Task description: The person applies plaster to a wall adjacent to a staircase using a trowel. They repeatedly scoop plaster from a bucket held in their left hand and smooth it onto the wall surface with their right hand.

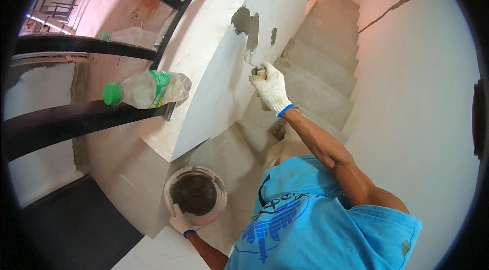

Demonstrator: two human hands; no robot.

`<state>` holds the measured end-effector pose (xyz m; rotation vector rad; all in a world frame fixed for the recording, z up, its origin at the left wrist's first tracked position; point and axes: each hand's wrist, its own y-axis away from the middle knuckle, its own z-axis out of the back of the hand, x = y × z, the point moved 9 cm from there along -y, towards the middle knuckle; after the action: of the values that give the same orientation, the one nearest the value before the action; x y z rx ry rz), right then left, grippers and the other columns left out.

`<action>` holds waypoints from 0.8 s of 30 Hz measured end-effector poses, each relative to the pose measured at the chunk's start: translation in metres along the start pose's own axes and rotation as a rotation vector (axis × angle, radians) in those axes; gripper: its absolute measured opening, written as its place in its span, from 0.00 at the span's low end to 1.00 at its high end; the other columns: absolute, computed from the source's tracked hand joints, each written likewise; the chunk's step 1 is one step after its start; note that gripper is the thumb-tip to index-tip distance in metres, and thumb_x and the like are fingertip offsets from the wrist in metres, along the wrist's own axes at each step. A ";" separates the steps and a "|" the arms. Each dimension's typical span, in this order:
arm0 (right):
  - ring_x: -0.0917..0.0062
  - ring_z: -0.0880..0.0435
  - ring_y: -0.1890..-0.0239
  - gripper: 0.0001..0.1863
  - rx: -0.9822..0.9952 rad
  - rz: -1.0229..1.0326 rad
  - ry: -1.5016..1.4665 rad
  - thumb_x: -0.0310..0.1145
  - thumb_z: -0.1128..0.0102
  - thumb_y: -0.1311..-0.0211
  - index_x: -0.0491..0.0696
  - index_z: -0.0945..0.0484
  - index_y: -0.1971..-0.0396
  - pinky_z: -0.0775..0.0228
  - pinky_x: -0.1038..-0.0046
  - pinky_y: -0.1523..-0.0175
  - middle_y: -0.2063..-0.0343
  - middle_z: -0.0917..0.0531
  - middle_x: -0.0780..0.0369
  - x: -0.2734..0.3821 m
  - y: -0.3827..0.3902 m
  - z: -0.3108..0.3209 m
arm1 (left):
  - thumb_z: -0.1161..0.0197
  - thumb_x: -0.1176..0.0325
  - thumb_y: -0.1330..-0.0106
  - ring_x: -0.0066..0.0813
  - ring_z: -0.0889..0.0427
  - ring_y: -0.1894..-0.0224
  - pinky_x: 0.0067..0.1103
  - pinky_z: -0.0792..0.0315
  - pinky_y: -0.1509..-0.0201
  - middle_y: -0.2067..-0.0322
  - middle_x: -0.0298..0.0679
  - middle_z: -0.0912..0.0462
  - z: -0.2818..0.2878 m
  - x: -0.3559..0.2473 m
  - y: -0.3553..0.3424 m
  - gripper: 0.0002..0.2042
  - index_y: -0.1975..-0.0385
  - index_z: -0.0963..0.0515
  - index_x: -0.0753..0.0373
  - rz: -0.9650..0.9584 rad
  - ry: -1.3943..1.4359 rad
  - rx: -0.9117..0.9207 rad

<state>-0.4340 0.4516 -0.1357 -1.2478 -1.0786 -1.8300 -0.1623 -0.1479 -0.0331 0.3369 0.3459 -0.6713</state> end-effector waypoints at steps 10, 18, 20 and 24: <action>0.80 0.19 0.78 0.13 0.042 -0.051 -0.138 0.31 0.33 0.42 0.40 0.20 0.60 0.23 0.72 0.75 0.75 0.19 0.61 0.031 -0.007 -0.014 | 0.37 0.52 0.28 0.35 0.16 0.58 0.30 0.25 0.51 0.59 0.48 0.11 0.000 -0.015 0.007 0.29 0.52 0.18 0.81 0.040 0.022 0.037; 0.57 0.13 0.67 0.16 -0.017 0.017 -0.097 0.36 0.32 0.44 0.41 0.21 0.61 0.22 0.61 0.58 0.69 0.15 0.49 0.021 -0.007 -0.032 | 0.38 0.51 0.28 0.35 0.17 0.59 0.30 0.25 0.51 0.61 0.48 0.11 -0.001 -0.017 0.009 0.29 0.52 0.18 0.81 0.063 0.049 0.051; 0.53 0.13 0.65 0.16 -0.020 0.029 -0.095 0.36 0.32 0.44 0.41 0.21 0.61 0.22 0.60 0.57 0.68 0.14 0.48 0.020 -0.006 -0.037 | 0.38 0.51 0.28 0.35 0.17 0.60 0.30 0.25 0.51 0.61 0.48 0.11 -0.002 -0.021 0.011 0.29 0.52 0.18 0.82 0.071 0.049 0.050; 0.68 0.17 0.75 0.16 -0.039 0.072 -0.094 0.33 0.32 0.42 0.40 0.21 0.59 0.23 0.67 0.70 0.74 0.17 0.55 0.019 -0.007 -0.046 | 0.37 0.51 0.28 0.35 0.17 0.60 0.31 0.25 0.51 0.61 0.49 0.11 0.000 -0.016 0.008 0.29 0.53 0.18 0.82 0.022 0.067 0.023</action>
<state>-0.4644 0.4121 -0.1285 -1.3895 -1.0389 -1.7617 -0.1690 -0.1332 -0.0249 0.3849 0.3985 -0.6440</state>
